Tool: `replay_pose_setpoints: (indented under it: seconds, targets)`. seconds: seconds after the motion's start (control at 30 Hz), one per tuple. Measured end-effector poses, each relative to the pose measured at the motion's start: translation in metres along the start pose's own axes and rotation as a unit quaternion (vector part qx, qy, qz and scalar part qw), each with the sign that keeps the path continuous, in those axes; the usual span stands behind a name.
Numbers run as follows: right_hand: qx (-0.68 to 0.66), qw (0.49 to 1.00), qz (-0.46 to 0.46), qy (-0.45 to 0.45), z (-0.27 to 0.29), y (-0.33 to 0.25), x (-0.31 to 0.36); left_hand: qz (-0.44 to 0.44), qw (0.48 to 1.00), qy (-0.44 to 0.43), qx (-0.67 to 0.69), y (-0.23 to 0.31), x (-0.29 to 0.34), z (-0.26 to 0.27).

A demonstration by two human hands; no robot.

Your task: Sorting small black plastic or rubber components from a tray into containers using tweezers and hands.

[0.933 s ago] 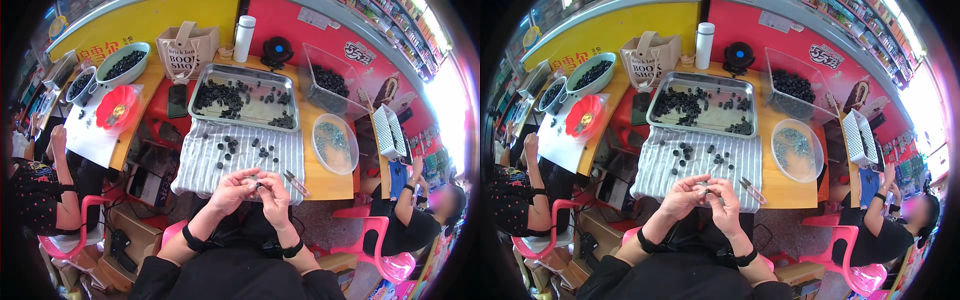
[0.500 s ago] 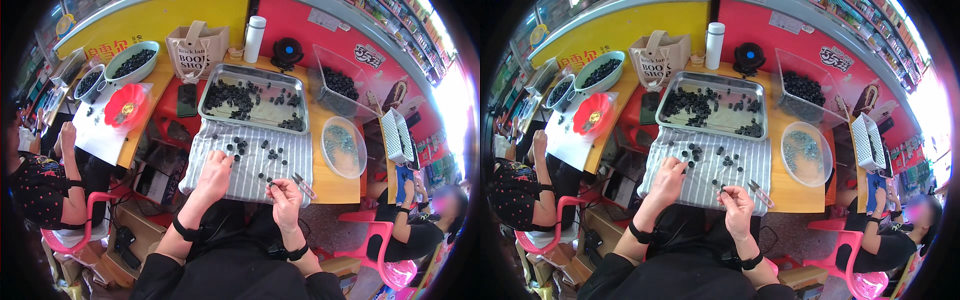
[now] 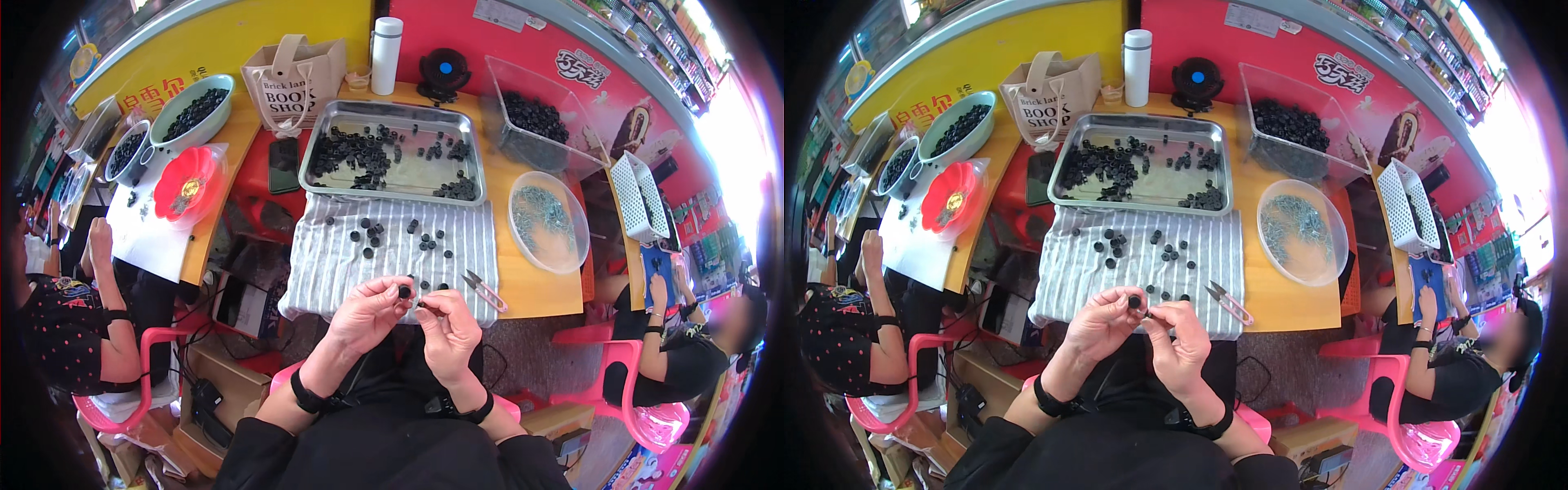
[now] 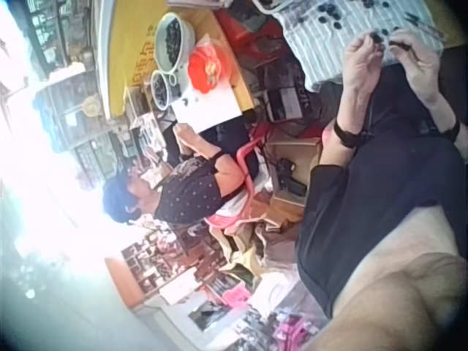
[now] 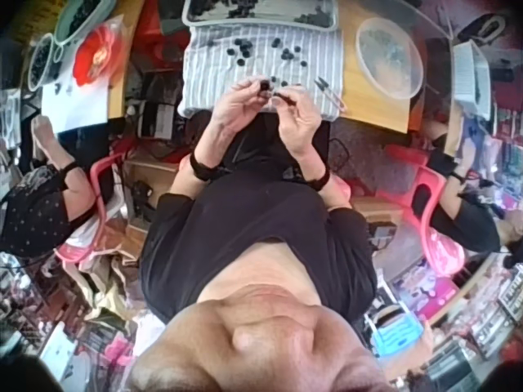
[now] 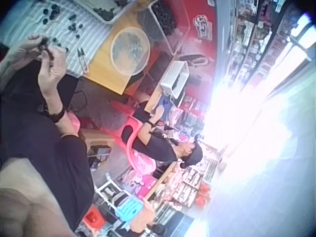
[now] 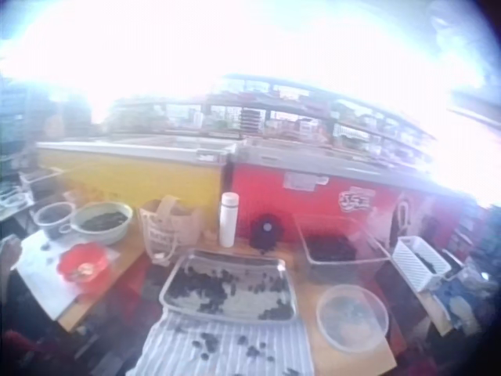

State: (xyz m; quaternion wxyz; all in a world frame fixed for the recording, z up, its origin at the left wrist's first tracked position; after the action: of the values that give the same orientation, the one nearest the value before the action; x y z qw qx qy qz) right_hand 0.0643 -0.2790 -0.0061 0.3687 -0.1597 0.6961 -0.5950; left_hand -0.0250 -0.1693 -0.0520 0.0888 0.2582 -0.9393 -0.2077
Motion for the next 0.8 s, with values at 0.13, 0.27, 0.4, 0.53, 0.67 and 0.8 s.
replay_pose_setpoints:
  seconds: [0.13,0.27,0.4,0.53,0.67,0.8]
  targets:
    - [0.108,0.99,0.087,0.022,0.005,-0.006,-0.001,0.019,1.0,-0.001,0.004,-0.009,0.0,-0.007]
    - [0.151,0.98,0.13,0.019,0.008,-0.006,-0.001,0.022,1.0,-0.011,-0.004,-0.01,0.0,-0.008]
    - [0.171,0.974,0.149,0.021,0.007,-0.008,-0.001,0.017,1.0,-0.012,-0.012,-0.011,0.0,-0.009]
    - [0.178,0.971,0.157,0.027,0.005,-0.006,-0.002,0.013,1.0,-0.015,-0.018,-0.011,0.0,-0.007]
    - [0.197,0.963,0.18,0.026,0.005,-0.006,-0.003,0.0,0.999,-0.003,-0.032,-0.013,0.001,-0.007]
    - [0.206,0.965,0.164,0.015,0.005,-0.004,-0.002,-0.015,0.998,0.02,-0.051,-0.016,0.002,0.0]
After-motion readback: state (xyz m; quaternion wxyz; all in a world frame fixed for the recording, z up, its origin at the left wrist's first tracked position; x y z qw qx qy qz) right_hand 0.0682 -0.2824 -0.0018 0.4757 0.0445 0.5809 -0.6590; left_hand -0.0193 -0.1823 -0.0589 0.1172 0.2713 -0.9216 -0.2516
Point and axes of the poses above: each hand's wrist, its own x-axis away from the middle knuckle, its own z-axis out of the back of the hand, y = z × x, the point moved 3 cm from there along -x, towards the middle knuckle, and after that the axes turned 6 degrees about -z, right-handed, at the moved point
